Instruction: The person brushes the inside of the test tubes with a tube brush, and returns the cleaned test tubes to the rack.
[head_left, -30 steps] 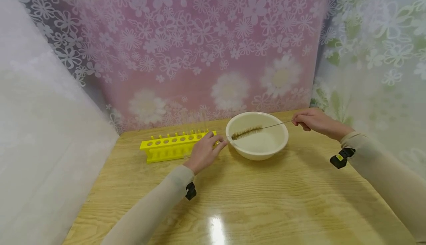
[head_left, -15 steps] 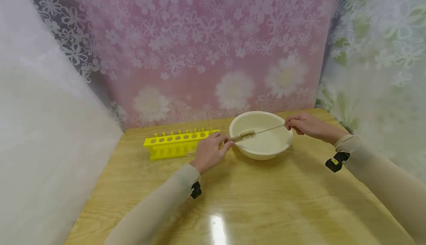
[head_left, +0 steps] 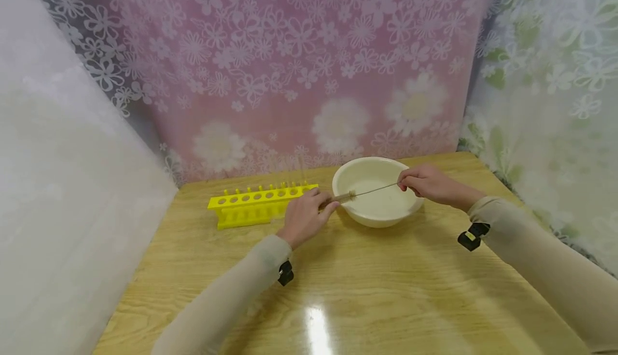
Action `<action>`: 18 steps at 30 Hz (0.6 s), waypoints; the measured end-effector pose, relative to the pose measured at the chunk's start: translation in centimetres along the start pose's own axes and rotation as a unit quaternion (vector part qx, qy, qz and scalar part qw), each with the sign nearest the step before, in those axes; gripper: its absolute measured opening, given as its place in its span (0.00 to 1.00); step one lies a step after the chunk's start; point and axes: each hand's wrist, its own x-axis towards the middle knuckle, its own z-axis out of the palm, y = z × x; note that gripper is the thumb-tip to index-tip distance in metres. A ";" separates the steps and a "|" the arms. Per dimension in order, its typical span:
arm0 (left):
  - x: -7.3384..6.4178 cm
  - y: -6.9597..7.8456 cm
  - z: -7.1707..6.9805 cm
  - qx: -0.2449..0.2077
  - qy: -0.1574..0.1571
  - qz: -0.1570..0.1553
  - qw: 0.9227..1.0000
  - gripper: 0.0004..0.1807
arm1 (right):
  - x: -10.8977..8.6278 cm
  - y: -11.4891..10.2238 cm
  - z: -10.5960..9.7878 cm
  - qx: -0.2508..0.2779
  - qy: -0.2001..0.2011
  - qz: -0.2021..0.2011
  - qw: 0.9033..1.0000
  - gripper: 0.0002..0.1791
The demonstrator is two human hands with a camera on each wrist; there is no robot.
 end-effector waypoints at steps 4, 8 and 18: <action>-0.1 0.1 0.2 -0.002 -0.006 -0.005 1.000 0.19 | 0.1 -0.2 0.4 0.007 -0.004 -0.009 1.000 0.17; -0.1 0.3 0.2 -0.007 -0.015 -0.006 1.000 0.20 | 0.2 -0.4 1.1 0.005 -0.008 -0.014 1.000 0.17; 0.1 1.5 -0.1 -0.005 -0.020 0.004 1.000 0.20 | 1.3 -1.8 3.6 -0.017 -0.028 -0.045 0.998 0.18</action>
